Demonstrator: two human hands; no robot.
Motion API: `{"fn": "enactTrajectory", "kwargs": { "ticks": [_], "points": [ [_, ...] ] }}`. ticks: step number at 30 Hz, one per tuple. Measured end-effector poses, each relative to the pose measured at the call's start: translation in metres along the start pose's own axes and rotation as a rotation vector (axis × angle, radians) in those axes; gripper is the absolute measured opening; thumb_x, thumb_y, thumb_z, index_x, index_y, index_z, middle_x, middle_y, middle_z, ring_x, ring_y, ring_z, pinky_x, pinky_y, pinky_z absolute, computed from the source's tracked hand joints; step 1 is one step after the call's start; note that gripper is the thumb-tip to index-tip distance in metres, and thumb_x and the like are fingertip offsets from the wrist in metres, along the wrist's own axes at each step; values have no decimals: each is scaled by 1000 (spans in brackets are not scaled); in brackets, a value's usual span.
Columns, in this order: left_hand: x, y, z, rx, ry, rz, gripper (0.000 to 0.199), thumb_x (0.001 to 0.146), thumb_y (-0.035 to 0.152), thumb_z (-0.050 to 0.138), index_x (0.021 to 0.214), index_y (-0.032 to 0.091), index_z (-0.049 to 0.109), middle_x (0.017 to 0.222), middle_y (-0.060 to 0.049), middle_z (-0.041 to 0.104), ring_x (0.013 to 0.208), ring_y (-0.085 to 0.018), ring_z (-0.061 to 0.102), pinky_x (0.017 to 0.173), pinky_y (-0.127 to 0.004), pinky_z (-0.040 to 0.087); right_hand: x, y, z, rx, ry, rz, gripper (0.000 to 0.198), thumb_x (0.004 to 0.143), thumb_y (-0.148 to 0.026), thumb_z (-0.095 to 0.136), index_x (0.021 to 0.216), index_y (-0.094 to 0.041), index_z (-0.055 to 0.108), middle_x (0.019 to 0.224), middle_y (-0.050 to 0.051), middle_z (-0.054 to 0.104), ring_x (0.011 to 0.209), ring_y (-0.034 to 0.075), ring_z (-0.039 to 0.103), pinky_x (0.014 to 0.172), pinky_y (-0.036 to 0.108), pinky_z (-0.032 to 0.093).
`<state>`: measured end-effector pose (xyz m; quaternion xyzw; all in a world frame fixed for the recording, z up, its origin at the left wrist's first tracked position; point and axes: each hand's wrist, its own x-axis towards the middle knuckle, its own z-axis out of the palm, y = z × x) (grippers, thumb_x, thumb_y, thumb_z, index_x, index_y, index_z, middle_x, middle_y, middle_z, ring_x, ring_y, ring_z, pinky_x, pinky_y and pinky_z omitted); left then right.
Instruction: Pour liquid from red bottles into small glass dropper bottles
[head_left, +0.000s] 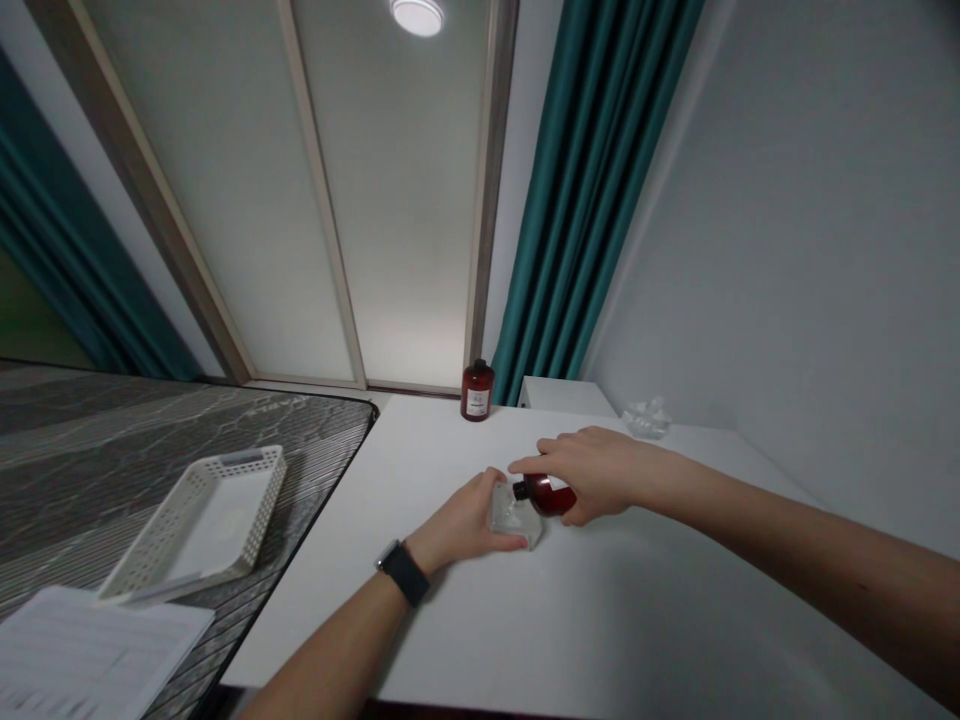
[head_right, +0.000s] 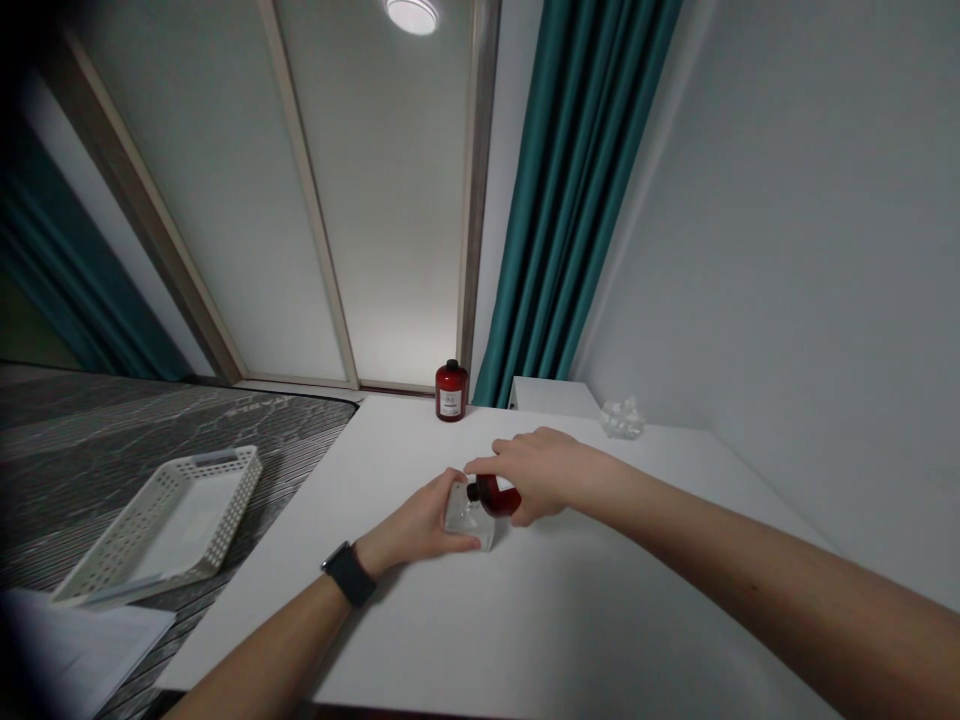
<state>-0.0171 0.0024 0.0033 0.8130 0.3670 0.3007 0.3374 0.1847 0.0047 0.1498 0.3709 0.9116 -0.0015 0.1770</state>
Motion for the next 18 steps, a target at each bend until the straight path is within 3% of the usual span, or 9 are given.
{"fn": "enactTrajectory", "kwargs": {
  "ticks": [18],
  "points": [
    [1, 0, 0, 44, -20, -50, 61, 67, 39, 83, 112, 18, 46, 102, -7, 63, 90, -25, 62, 79, -34, 47, -14, 16, 44, 192, 192, 30, 76, 77, -36, 71, 147, -32, 41, 111, 8, 64, 92, 29, 63, 75, 38, 47]
  ]
}}
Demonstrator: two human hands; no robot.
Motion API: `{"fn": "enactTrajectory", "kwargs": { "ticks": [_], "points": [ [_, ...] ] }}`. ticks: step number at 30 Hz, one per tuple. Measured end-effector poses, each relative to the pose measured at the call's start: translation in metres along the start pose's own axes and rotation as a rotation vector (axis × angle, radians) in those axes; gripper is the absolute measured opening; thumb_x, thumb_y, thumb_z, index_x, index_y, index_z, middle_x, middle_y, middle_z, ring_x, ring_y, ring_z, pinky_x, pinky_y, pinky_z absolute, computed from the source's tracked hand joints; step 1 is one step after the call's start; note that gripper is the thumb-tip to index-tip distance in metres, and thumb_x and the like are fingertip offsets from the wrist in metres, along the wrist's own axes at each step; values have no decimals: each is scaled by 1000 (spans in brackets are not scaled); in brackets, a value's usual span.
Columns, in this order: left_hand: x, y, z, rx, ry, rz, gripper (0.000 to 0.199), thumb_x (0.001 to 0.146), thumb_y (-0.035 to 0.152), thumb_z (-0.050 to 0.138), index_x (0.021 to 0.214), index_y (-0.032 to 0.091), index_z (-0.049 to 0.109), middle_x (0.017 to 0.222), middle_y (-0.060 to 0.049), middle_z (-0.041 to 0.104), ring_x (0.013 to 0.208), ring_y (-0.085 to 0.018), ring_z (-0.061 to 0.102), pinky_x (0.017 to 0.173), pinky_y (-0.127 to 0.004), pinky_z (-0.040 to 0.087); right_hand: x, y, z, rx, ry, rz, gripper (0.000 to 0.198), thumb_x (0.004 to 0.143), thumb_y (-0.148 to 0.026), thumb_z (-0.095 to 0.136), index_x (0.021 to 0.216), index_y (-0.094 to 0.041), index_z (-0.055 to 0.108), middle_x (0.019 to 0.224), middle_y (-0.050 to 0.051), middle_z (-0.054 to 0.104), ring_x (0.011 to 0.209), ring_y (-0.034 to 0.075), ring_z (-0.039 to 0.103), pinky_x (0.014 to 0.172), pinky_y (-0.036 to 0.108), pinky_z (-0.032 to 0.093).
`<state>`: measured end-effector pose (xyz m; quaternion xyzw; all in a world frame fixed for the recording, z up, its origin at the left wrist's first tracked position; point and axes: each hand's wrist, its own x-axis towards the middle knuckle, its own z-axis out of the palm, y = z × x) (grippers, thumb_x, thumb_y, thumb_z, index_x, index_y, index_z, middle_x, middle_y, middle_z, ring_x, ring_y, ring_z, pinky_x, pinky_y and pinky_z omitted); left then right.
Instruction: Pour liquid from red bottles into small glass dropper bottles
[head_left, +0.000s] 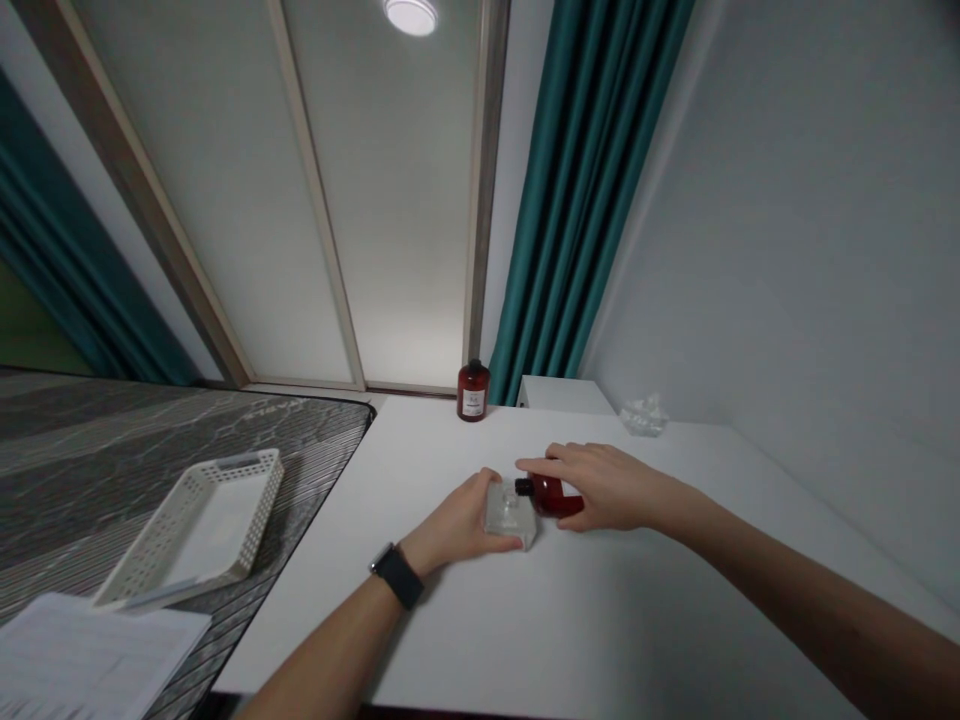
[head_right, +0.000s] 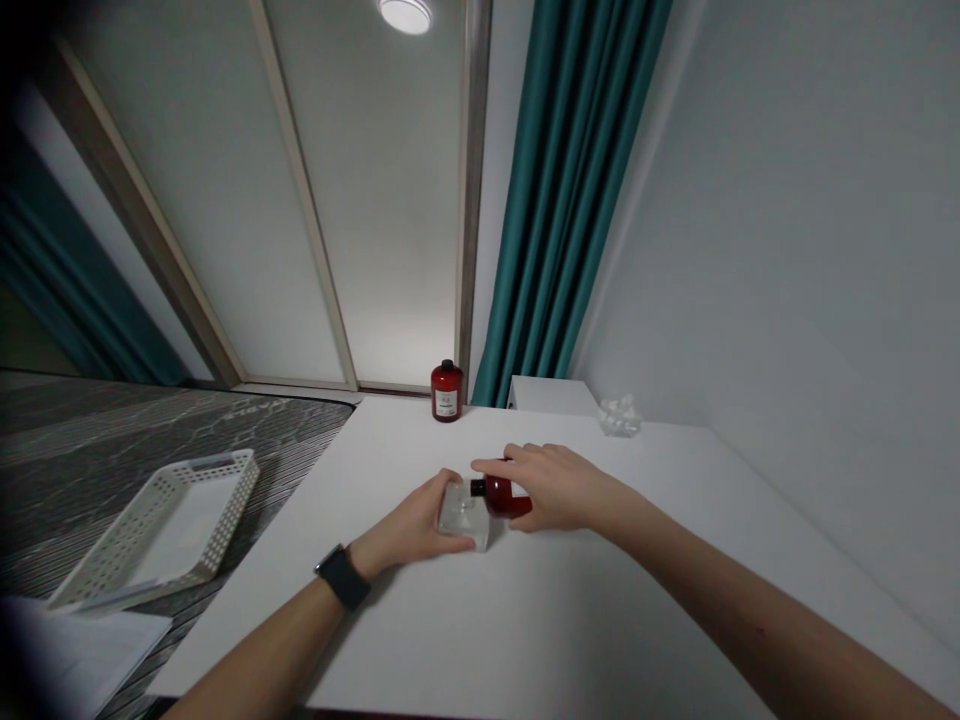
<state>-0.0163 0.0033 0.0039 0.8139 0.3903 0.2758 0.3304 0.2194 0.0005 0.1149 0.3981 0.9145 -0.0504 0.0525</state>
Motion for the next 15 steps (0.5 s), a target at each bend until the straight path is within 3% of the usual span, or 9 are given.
{"fn": "enactTrajectory", "kwargs": {
  "ticks": [6, 11, 15],
  "points": [
    [0, -1, 0, -7, -9, 2, 60, 68, 39, 83, 111, 19, 45, 104, -7, 63, 90, -25, 61, 77, -34, 47, -6, 4, 5, 212, 154, 30, 76, 79, -40, 70, 148, -31, 39, 123, 9, 61, 106, 29, 62, 87, 41, 50],
    [0, -3, 1, -9, -12, 2, 58, 70, 37, 81, 111, 19, 45, 102, -7, 63, 88, -24, 62, 75, -33, 47, -7, 8, 25, 559, 391, 189, 93, 72, -36, 77, 151, -29, 27, 140, 12, 54, 119, 30, 59, 103, 47, 44],
    [1, -2, 1, -11, -18, -13, 58, 70, 37, 81, 111, 19, 44, 102, -7, 63, 87, -23, 61, 74, -32, 46, 0, 12, 53, 785, 549, 288, 74, 70, -28, 74, 136, -23, 39, 134, 12, 58, 121, 29, 58, 106, 47, 42]
  ]
}}
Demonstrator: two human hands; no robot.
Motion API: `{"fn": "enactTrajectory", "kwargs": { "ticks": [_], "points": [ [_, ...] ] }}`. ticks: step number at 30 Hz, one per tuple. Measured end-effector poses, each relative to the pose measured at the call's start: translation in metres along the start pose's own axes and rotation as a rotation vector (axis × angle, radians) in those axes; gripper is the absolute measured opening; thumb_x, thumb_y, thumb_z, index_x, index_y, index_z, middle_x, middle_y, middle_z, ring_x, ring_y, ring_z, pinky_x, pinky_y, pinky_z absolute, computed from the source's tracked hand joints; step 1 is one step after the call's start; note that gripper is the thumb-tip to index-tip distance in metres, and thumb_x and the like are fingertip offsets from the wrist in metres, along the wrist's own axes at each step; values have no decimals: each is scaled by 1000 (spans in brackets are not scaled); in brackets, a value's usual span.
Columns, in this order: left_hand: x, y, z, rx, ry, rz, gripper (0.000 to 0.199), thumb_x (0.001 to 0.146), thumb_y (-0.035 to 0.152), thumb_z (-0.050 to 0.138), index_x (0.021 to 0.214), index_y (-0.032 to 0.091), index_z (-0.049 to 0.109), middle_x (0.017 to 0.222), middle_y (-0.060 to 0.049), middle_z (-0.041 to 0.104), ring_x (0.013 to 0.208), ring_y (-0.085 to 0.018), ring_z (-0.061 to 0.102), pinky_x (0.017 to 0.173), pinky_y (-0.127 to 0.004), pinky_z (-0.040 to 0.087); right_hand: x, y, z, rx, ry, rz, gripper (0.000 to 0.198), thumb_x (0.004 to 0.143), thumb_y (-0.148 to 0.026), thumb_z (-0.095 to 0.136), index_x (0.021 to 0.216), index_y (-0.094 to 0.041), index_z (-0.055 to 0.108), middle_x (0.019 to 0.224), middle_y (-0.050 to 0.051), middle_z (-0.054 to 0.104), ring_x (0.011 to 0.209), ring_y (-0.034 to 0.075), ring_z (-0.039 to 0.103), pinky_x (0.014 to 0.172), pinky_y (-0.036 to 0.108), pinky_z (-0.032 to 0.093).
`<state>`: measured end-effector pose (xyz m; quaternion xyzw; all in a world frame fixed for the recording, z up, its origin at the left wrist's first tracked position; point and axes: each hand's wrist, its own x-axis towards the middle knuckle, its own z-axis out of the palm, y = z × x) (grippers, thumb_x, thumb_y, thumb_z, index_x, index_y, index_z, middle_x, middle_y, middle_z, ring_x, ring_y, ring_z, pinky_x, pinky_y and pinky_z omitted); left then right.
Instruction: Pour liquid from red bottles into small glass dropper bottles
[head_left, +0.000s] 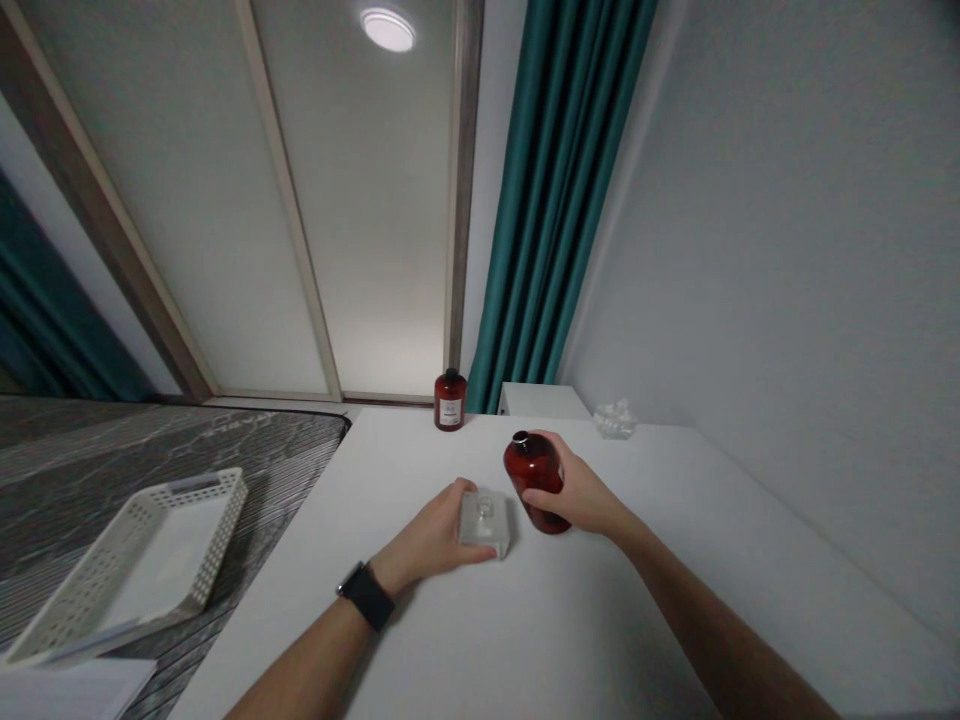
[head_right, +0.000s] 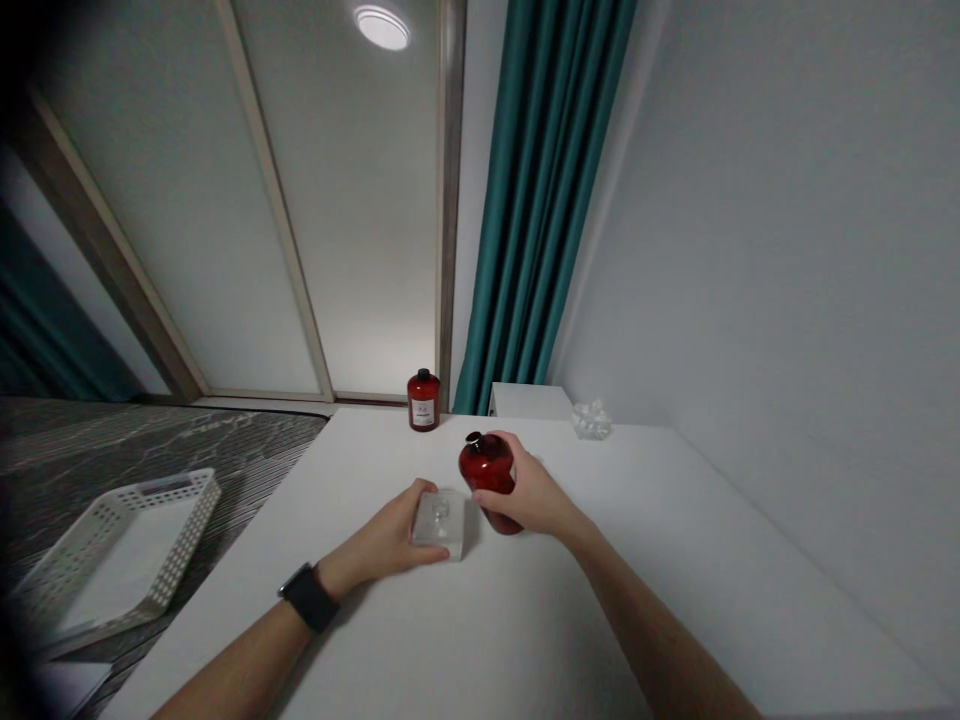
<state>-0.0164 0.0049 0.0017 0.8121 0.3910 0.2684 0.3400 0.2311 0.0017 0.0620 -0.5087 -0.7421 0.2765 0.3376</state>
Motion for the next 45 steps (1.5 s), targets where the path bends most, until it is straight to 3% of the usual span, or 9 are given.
{"fn": "enactTrajectory", "kwargs": {
  "ticks": [7, 11, 21, 26, 34, 37, 40, 43, 45],
  "points": [
    [1, -4, 0, 9, -8, 14, 57, 70, 37, 80, 111, 19, 44, 102, -6, 62, 88, -23, 61, 74, -33, 47, 18, 32, 20, 147, 236, -25, 70, 72, -33, 70, 133, -21, 38, 137, 13, 49, 127, 27, 51, 111, 47, 37],
    [1, -4, -3, 35, -19, 5, 58, 71, 38, 81, 112, 19, 45, 104, -7, 62, 91, -25, 61, 78, -35, 47, 38, 38, 29, 300, 214, 0, 71, 74, -37, 69, 134, -22, 35, 135, 12, 54, 123, 25, 56, 108, 45, 41],
    [1, -10, -14, 52, -8, 67, 80, 66, 37, 85, 132, 20, 43, 131, -15, 55, 119, -34, 53, 102, -49, 43, 74, 58, 57, 329, 243, 32, 84, 75, -34, 69, 146, -24, 24, 141, 13, 52, 124, 24, 57, 108, 45, 43],
    [1, -7, -27, 76, -54, 112, 54, 73, 34, 77, 119, 18, 54, 111, -9, 60, 100, -27, 58, 90, -43, 49, 74, 63, 65, 313, 236, 52, 100, 73, -33, 71, 153, -24, 11, 144, 14, 50, 126, 24, 55, 110, 47, 40],
    [-1, -8, -31, 6, -87, 60, 53, 74, 29, 75, 122, 20, 53, 106, -6, 61, 93, -22, 58, 84, -36, 49, 54, 59, 58, 182, 277, 24, 114, 73, -38, 72, 155, -26, -6, 147, 12, 45, 137, 25, 44, 117, 51, 29],
    [0, -8, -31, 3, -97, 56, 52, 74, 32, 76, 119, 19, 54, 102, -4, 62, 84, -20, 58, 76, -32, 48, 33, 53, 51, 151, 313, -20, 94, 86, -42, 57, 155, -27, -6, 148, 12, 43, 140, 24, 41, 113, 52, 34],
    [1, -6, -31, 9, -90, 57, 51, 73, 33, 77, 117, 19, 55, 102, -4, 62, 82, -19, 57, 74, -30, 47, 12, 46, 47, 136, 381, -13, 71, 92, -40, 48, 153, -27, 13, 139, 13, 52, 131, 26, 49, 107, 52, 40],
    [1, -4, -29, 27, -74, 49, 50, 72, 33, 77, 115, 19, 55, 102, -3, 62, 81, -18, 55, 72, -29, 45, -1, 40, 49, 159, 511, 32, 51, 93, -36, 43, 141, -23, 35, 115, 12, 63, 108, 26, 60, 96, 48, 47],
    [1, -3, -27, 44, -62, 51, 49, 72, 34, 77, 113, 19, 55, 100, -3, 61, 79, -17, 54, 69, -28, 44, -6, 37, 56, 199, 462, 35, 41, 93, -34, 39, 132, -22, 44, 98, 9, 65, 94, 24, 63, 89, 44, 50]
  ]
}}
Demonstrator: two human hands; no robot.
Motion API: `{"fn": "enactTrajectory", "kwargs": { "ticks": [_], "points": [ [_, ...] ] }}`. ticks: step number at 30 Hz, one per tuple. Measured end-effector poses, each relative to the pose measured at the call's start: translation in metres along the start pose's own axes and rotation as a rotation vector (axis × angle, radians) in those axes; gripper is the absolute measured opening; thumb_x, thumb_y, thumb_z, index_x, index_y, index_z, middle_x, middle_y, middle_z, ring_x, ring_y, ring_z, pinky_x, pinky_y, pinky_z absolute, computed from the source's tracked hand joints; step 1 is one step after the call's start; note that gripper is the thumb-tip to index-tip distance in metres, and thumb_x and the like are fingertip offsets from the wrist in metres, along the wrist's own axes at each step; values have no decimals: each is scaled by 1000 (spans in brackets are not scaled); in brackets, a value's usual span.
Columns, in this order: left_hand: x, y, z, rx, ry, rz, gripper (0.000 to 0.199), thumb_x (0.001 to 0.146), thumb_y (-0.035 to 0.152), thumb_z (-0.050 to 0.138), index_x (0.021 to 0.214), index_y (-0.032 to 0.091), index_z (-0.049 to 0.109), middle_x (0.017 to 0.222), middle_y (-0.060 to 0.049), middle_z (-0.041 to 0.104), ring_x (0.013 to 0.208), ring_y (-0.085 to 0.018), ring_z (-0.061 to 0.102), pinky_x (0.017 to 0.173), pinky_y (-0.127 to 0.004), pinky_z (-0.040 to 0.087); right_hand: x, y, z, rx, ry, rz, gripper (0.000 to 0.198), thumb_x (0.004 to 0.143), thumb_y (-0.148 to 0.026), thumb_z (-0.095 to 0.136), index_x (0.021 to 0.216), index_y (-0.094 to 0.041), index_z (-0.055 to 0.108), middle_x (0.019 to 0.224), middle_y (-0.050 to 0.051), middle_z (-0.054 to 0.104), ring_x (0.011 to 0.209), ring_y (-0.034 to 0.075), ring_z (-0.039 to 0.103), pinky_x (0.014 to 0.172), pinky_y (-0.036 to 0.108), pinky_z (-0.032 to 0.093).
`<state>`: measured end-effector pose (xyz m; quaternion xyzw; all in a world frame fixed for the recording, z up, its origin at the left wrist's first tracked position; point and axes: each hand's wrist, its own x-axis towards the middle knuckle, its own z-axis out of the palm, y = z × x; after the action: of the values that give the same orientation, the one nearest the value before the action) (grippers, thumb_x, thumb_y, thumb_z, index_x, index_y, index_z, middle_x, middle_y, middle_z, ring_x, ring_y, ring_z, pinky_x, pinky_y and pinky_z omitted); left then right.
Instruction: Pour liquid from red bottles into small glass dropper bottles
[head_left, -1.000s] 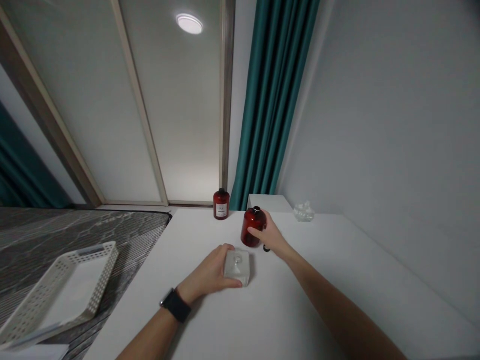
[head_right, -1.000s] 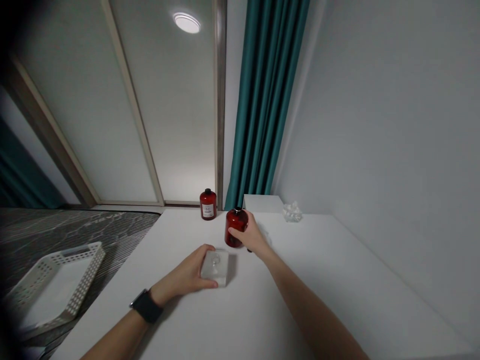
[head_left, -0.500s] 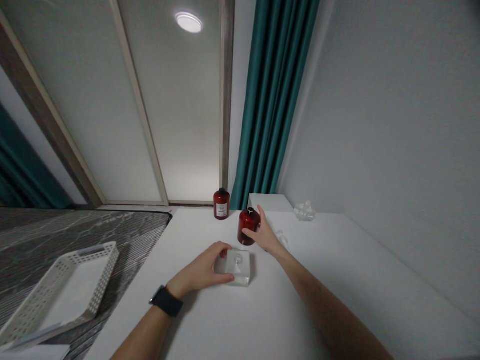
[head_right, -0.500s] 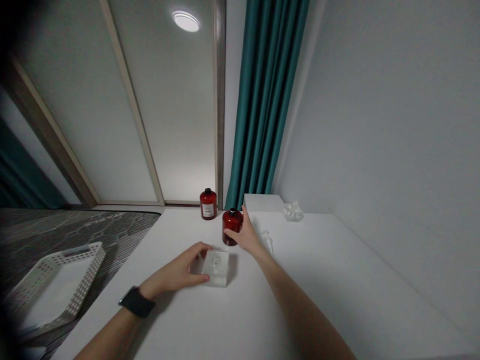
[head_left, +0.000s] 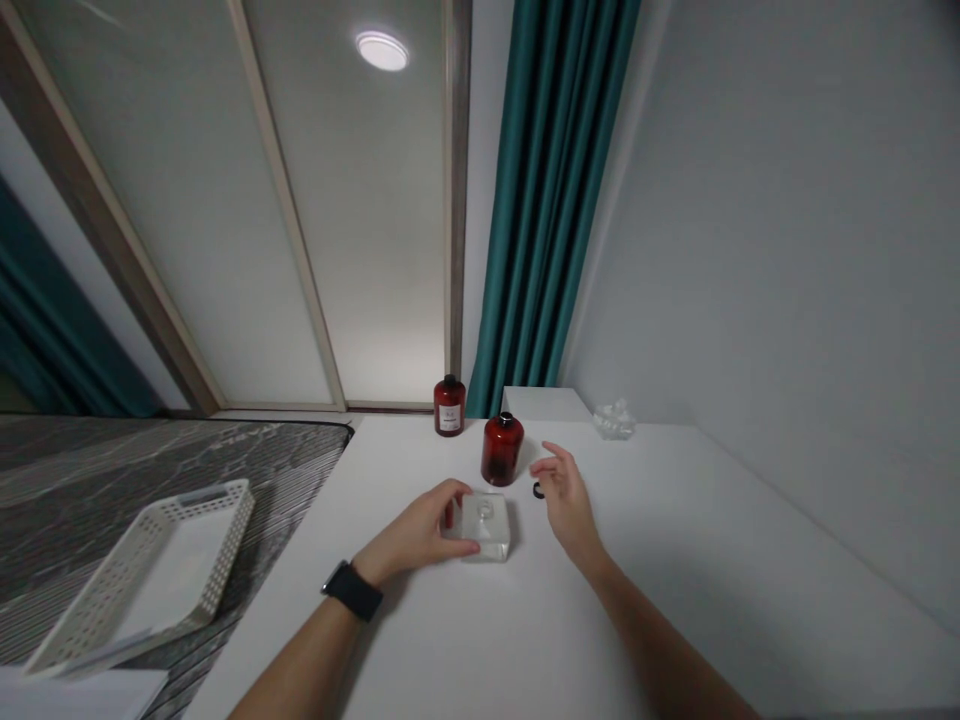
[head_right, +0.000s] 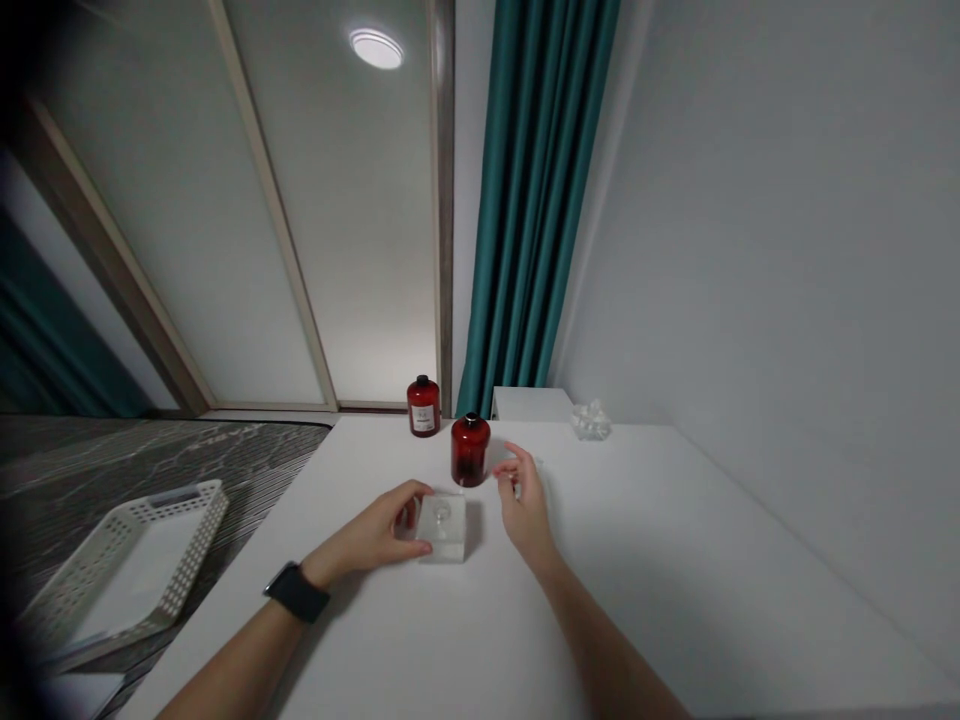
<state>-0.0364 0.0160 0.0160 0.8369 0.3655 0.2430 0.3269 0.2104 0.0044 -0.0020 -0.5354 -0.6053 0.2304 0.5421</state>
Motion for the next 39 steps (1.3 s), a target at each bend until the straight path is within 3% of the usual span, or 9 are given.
{"fn": "enactTrajectory", "kwargs": {
  "ticks": [2, 5, 9, 14, 22, 26, 30, 32, 39],
  "points": [
    [0, -1, 2, 21, 11, -2, 49, 72, 36, 77, 112, 19, 55, 97, -2, 61, 77, -17, 53, 67, -27, 42, -8, -2, 7, 21, -157, -2, 36, 93, -33, 39, 126, -22, 49, 97, 7, 65, 92, 23, 64, 88, 41, 51],
    [0, -3, 6, 54, 30, -1, 50, 71, 37, 79, 111, 19, 54, 94, -1, 61, 75, -17, 52, 66, -27, 41, -17, -7, 16, 11, -375, -34, 36, 94, -33, 44, 128, -25, 51, 118, 8, 62, 107, 23, 62, 93, 39, 50],
    [0, -6, 6, 60, 43, 27, 51, 73, 40, 78, 113, 18, 54, 94, -2, 61, 75, -17, 53, 67, -28, 42, -21, -11, 16, -19, -549, -88, 50, 87, -29, 60, 135, -26, 48, 135, 10, 55, 123, 26, 54, 100, 42, 47],
    [1, -7, 4, 33, 35, 51, 54, 76, 39, 76, 120, 18, 54, 106, -6, 63, 82, -19, 56, 73, -29, 45, -18, -4, 9, -69, -624, -102, 87, 71, -26, 79, 147, -24, 37, 148, 13, 45, 136, 30, 44, 114, 49, 33],
    [3, -11, 5, 41, 27, 36, 53, 77, 37, 75, 121, 18, 52, 103, -6, 63, 81, -19, 57, 74, -32, 46, -16, 0, 4, -148, -659, -104, 93, 69, -30, 83, 150, -23, 36, 152, 15, 42, 141, 33, 37, 116, 52, 28],
    [3, -14, 8, 55, 34, 24, 53, 77, 37, 73, 121, 18, 50, 101, -5, 62, 81, -20, 58, 74, -33, 47, -10, 3, -1, -107, -519, -178, 55, 90, -27, 59, 143, -24, 45, 131, 10, 60, 120, 24, 57, 103, 42, 44],
    [4, -13, 11, 103, 65, 34, 50, 77, 33, 72, 120, 19, 51, 101, -6, 62, 85, -22, 58, 80, -36, 47, 5, 15, -7, -209, -218, -186, 30, 91, -21, 52, 120, -21, 62, 92, 3, 66, 82, 18, 62, 76, 31, 50],
    [4, -12, 13, 121, 77, 26, 49, 77, 30, 71, 120, 19, 51, 101, -6, 62, 86, -23, 58, 80, -37, 47, 15, 26, -15, -263, -114, -178, 23, 89, -20, 49, 106, -20, 66, 86, 4, 62, 77, 19, 57, 75, 32, 48],
    [5, -11, 15, 120, 95, 17, 49, 75, 27, 70, 119, 19, 52, 98, -5, 63, 84, -23, 60, 80, -37, 48, 38, 75, -52, -484, 71, -61, 16, 81, -22, 54, 94, -19, 64, 82, 4, 55, 83, 24, 56, 82, 38, 44]
  ]
}}
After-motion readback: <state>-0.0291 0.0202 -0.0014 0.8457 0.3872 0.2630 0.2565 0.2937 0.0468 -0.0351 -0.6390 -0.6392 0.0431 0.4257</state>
